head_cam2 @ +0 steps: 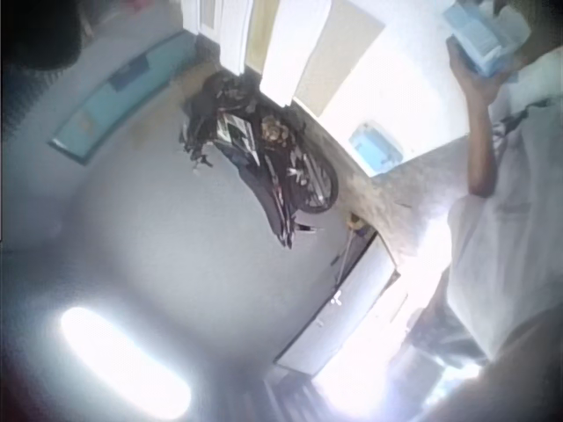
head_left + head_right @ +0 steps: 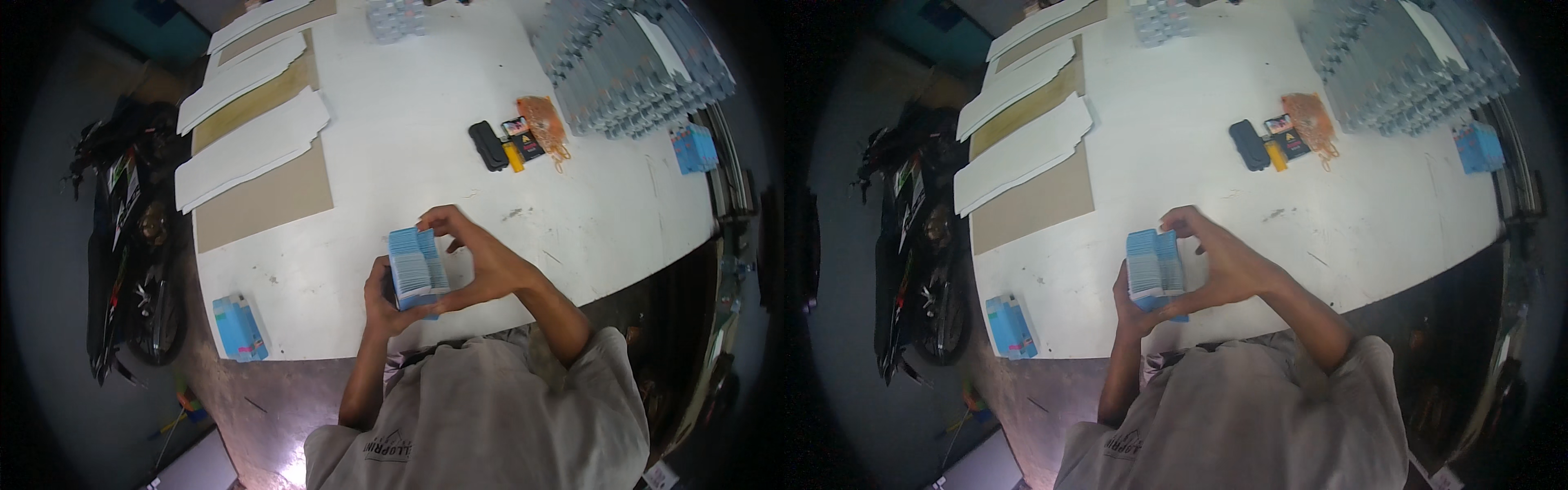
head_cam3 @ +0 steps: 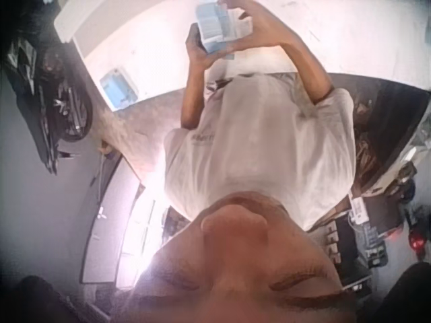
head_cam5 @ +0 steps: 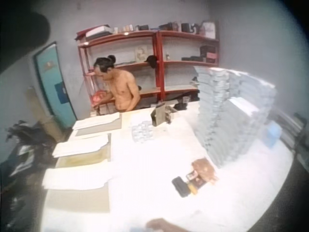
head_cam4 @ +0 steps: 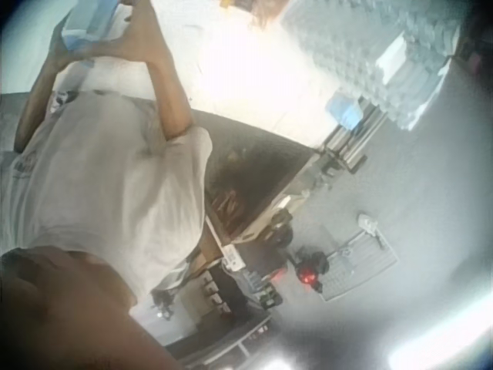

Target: The person stacks blue printed paper sheets on a white table, aligns them, and secures the stack with a rubber band. The person then moves a cardboard sheet aside and continues stacking more blue sheets.

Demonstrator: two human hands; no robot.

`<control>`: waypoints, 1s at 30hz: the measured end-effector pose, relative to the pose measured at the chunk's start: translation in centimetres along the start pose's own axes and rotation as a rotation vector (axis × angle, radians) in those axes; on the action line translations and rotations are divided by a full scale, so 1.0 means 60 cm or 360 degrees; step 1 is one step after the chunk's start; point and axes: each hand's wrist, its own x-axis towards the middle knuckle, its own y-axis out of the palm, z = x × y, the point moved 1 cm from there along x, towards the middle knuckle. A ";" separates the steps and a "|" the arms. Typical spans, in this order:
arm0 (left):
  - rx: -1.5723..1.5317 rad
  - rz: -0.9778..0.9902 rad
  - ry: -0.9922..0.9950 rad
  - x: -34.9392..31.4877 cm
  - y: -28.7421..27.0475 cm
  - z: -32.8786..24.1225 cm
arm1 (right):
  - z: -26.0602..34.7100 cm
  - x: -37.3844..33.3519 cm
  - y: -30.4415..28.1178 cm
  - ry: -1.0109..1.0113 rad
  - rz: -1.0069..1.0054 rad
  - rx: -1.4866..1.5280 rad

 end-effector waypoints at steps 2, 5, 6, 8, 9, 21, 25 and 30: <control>-0.0064 -0.0009 -0.0011 -0.005 -0.003 0.005 | -0.011 0.009 0.012 0.0094 0.0146 -0.0013; -0.0031 -0.0037 0.0039 -0.009 -0.010 0.005 | -0.027 0.008 0.030 0.0132 0.0162 0.0030; -0.0029 -0.0054 0.0063 -0.010 -0.012 0.006 | -0.032 0.005 0.037 0.0127 0.0125 0.0035; -0.0020 -0.0088 0.0111 -0.008 -0.012 0.013 | -0.044 0.002 0.049 0.0204 0.0096 0.0116; -0.0058 -0.0106 0.0139 -0.008 -0.013 0.017 | -0.053 -0.001 0.053 0.0286 0.0104 0.0194; -0.0639 -0.0437 0.0065 -0.012 0.000 0.048 | -0.088 -0.038 0.098 0.0529 0.0136 0.0082; -0.0795 -0.0539 -0.0037 -0.016 0.016 0.060 | -0.076 -0.045 0.107 0.0652 0.0034 0.0023; -0.0961 -0.0537 -0.0134 -0.009 0.029 0.053 | -0.139 -0.052 0.140 0.0236 -0.0304 0.0353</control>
